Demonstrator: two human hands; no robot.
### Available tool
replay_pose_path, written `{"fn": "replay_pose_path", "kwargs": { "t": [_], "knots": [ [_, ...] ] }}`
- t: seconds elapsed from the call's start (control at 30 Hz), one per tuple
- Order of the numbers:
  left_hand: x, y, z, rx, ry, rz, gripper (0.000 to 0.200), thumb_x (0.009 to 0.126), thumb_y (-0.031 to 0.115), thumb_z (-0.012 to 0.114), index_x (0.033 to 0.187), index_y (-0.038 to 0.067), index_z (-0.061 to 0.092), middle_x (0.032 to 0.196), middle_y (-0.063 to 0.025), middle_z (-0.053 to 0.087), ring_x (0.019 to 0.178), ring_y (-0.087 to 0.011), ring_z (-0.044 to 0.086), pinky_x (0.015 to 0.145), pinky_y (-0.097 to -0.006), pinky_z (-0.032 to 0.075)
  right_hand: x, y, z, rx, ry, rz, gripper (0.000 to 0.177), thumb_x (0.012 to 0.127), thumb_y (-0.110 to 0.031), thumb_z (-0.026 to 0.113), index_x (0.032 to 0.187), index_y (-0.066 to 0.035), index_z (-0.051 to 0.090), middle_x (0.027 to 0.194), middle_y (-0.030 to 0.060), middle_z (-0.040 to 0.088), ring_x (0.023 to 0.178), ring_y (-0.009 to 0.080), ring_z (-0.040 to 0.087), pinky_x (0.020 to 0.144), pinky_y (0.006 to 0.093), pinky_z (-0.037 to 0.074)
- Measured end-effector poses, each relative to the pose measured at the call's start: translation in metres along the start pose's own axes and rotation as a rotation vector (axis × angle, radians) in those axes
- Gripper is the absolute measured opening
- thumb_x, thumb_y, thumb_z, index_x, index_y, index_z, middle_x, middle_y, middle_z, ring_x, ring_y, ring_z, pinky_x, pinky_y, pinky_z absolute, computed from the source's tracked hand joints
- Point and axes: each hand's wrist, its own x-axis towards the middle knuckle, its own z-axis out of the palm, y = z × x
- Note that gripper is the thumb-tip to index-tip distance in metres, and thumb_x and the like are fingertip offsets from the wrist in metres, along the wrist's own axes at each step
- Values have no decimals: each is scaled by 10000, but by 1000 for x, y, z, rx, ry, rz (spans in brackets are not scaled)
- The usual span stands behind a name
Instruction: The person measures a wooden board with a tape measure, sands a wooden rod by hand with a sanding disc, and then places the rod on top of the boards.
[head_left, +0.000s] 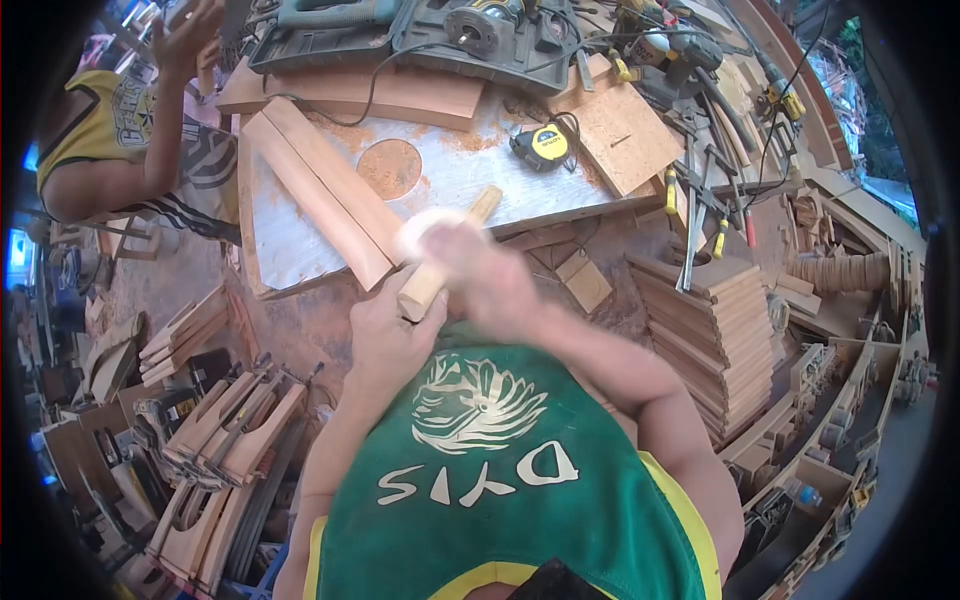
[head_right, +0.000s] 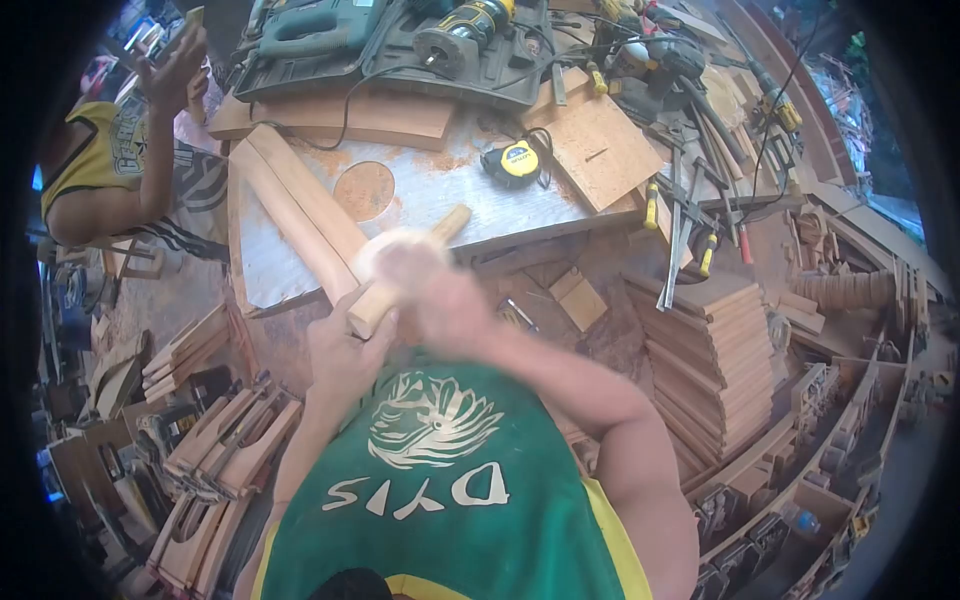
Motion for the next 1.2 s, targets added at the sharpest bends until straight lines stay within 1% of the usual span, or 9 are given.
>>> {"fn": "replay_pose_path", "kwargs": {
  "t": [0.1, 0.2, 0.4, 0.53, 0.67, 0.83, 0.97, 1.13, 1.2],
  "knots": [
    [-3, 1, -3, -36, 1, -13, 387, 871, 174, 790, 1181, -28, 676, 818, -209, 731, 729, -322, 761, 641, -378, 583, 9, -12, -9, 111, -27, -181, 450, 895, 33, 530, 1329, -4, 645, 1320, 235, 667, 1286, 391, 619, 1141, 463, 470],
    [-6, 20, 2, -47, 52, -180, 394, 865, 166, 794, 1182, -33, 673, 816, -205, 731, 739, -321, 762, 643, -376, 582, 1, 90, -12, -20, -1, 125, 399, 905, 2, 581, 1297, 27, 650, 1309, 257, 663, 1280, 403, 617, 1140, 462, 470],
    [11, 34, 1, -26, 61, -132, 418, 859, 143, 806, 1210, -36, 666, 834, -213, 734, 747, -312, 765, 651, -363, 583, 17, 6, -23, 94, -35, -212, 454, 904, 2, 584, 1358, 8, 610, 1354, 252, 639, 1282, 403, 623, 1134, 473, 477],
    [7, 44, 4, -33, 74, -224, 406, 856, 129, 805, 1199, -41, 668, 848, -212, 738, 757, -295, 771, 661, -361, 588, 12, 93, -18, -23, -27, 162, 457, 898, 65, 469, 1312, 6, 652, 1344, 238, 650, 1280, 399, 615, 1145, 465, 470],
    [20, 57, -4, 43, 14, -230, 396, 861, 116, 797, 1201, -41, 671, 846, -206, 742, 759, -259, 777, 666, -354, 590, 25, -9, -37, 282, -37, -208, 415, 929, 6, 457, 1298, 12, 647, 1342, 255, 641, 1293, 405, 597, 1156, 434, 461],
    [9, 54, 4, 7, 105, -264, 399, 861, 134, 797, 1205, -32, 679, 850, -213, 741, 787, -294, 778, 665, -356, 586, 22, 83, -25, 188, -142, 94, 453, 902, 57, 495, 1341, 47, 607, 1367, 265, 624, 1317, 409, 587, 1154, 429, 455],
    [8, 43, 4, -40, 50, -213, 398, 868, 145, 798, 1205, -33, 683, 848, -218, 739, 763, -303, 772, 657, -357, 582, 29, -11, -38, 388, -128, -308, 547, 857, 80, 481, 1386, 7, 597, 1418, 221, 612, 1370, 378, 554, 1196, 442, 408],
    [3, 49, 19, 45, 150, -376, 402, 862, 162, 809, 1184, -44, 688, 827, -217, 736, 738, -289, 767, 651, -360, 578, 14, 110, -14, 108, -181, 26, 534, 846, 25, 534, 1375, 16, 606, 1458, 211, 581, 1374, 354, 549, 1195, 478, 405],
    [0, 47, 21, 24, 138, -427, 422, 866, 157, 810, 1198, -65, 672, 828, -222, 738, 729, -266, 768, 644, -347, 576, 17, 76, -12, 79, -186, 1, 555, 845, 12, 536, 1396, -23, 597, 1486, 210, 552, 1401, 348, 519, 1187, 472, 411]
  ]
}}
